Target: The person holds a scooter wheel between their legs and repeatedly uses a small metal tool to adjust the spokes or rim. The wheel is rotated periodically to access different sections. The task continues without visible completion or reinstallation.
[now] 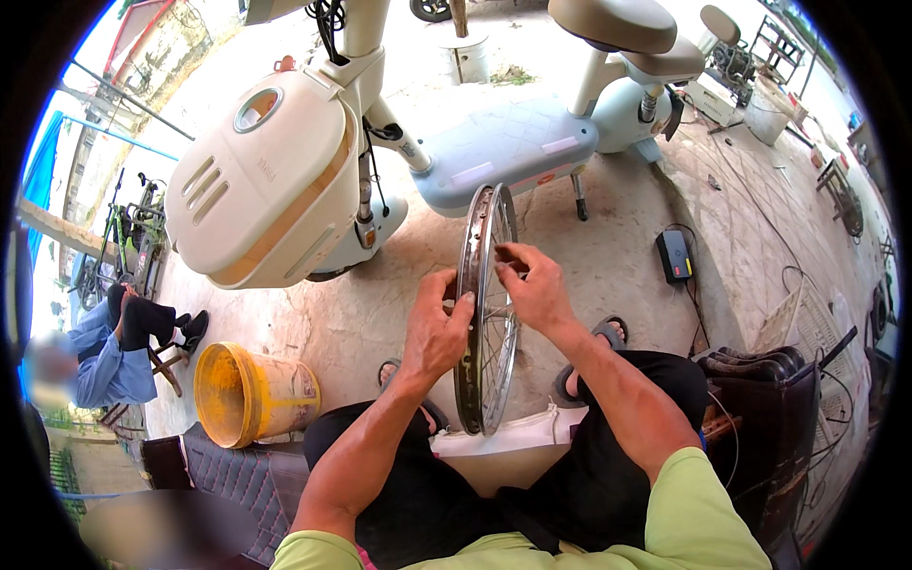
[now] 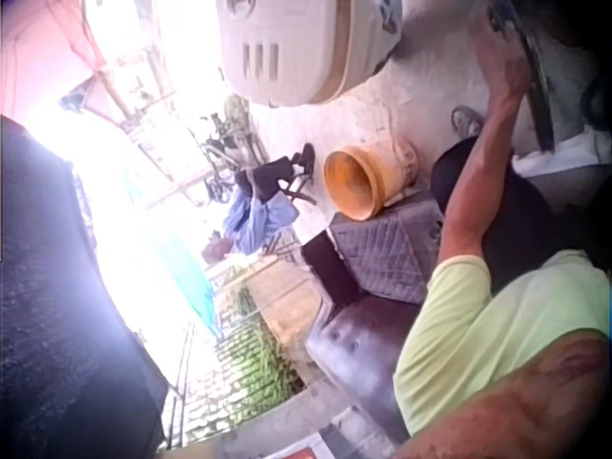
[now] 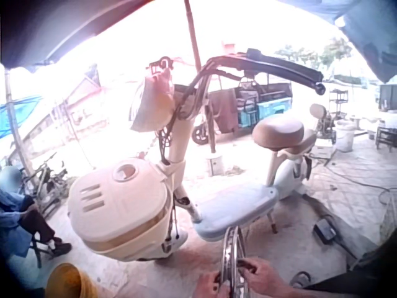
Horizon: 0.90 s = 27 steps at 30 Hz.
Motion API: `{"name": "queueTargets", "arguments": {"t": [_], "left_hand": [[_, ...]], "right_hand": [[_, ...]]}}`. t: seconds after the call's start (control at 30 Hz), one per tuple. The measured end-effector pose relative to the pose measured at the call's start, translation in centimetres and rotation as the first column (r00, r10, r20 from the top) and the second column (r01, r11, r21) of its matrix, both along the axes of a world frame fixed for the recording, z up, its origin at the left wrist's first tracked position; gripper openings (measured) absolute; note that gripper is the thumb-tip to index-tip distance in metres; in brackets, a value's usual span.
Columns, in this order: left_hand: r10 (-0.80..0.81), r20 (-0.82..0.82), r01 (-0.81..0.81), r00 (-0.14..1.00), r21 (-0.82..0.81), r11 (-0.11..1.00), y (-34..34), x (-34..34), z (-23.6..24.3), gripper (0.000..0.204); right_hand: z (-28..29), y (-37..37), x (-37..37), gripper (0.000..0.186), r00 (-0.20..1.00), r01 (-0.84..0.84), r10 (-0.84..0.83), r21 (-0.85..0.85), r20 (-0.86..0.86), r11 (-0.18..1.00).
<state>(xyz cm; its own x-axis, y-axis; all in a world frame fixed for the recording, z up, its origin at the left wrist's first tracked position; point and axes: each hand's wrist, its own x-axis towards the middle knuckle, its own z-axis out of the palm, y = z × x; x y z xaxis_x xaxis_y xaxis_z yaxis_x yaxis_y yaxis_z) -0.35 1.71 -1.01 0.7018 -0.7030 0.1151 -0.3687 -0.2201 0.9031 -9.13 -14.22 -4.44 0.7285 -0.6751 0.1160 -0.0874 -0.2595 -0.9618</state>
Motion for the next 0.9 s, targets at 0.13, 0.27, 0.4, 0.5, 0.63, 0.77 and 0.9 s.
{"name": "queueTargets", "arguments": {"t": [0.13,0.27,0.4,0.5,0.63,0.77,0.9], "left_hand": [[-0.043,-0.111,0.043,0.993,0.001,0.999,0.0,-0.2,0.5,0.034],[-0.09,-0.132,0.091,0.987,0.003,0.996,0.0,-0.6,0.7,0.034],[-0.113,-0.142,0.115,0.983,0.003,0.993,0.2,-0.8,1.0,0.034],[-0.121,-0.144,0.127,0.982,0.034,0.991,0.3,-0.7,0.9,0.034],[-0.124,-0.136,0.131,0.983,0.044,0.99,0.4,-0.7,1.4,0.034],[-0.12,-0.157,0.127,0.98,0.035,0.991,0.7,-0.6,1.5,0.034],[-0.126,-0.148,0.133,0.981,0.033,0.991,0.6,-0.7,1.4,0.033]], "right_hand": [[-2.3,-1.7,0.9,0.031,1.0,0.003,-0.004,0.054,0.025,0.999],[-3.6,-2.0,1.5,0.025,0.996,-0.09,0.081,0.209,0.048,0.974],[-3.6,-1.9,1.3,0.021,0.98,-0.161,0.11,0.333,0.169,0.929],[-3.6,-1.9,1.1,0.02,0.976,-0.161,0.103,0.317,0.19,0.935],[-2.7,-1.6,0.9,0.025,0.99,-0.103,0.083,0.176,0.114,0.979],[-1.9,-1.0,1.0,0.029,0.996,-0.032,0.033,-0.008,0.079,0.999],[-2.0,-1.0,0.8,0.027,0.998,-0.004,0.01,-0.095,0.061,0.996]]}}
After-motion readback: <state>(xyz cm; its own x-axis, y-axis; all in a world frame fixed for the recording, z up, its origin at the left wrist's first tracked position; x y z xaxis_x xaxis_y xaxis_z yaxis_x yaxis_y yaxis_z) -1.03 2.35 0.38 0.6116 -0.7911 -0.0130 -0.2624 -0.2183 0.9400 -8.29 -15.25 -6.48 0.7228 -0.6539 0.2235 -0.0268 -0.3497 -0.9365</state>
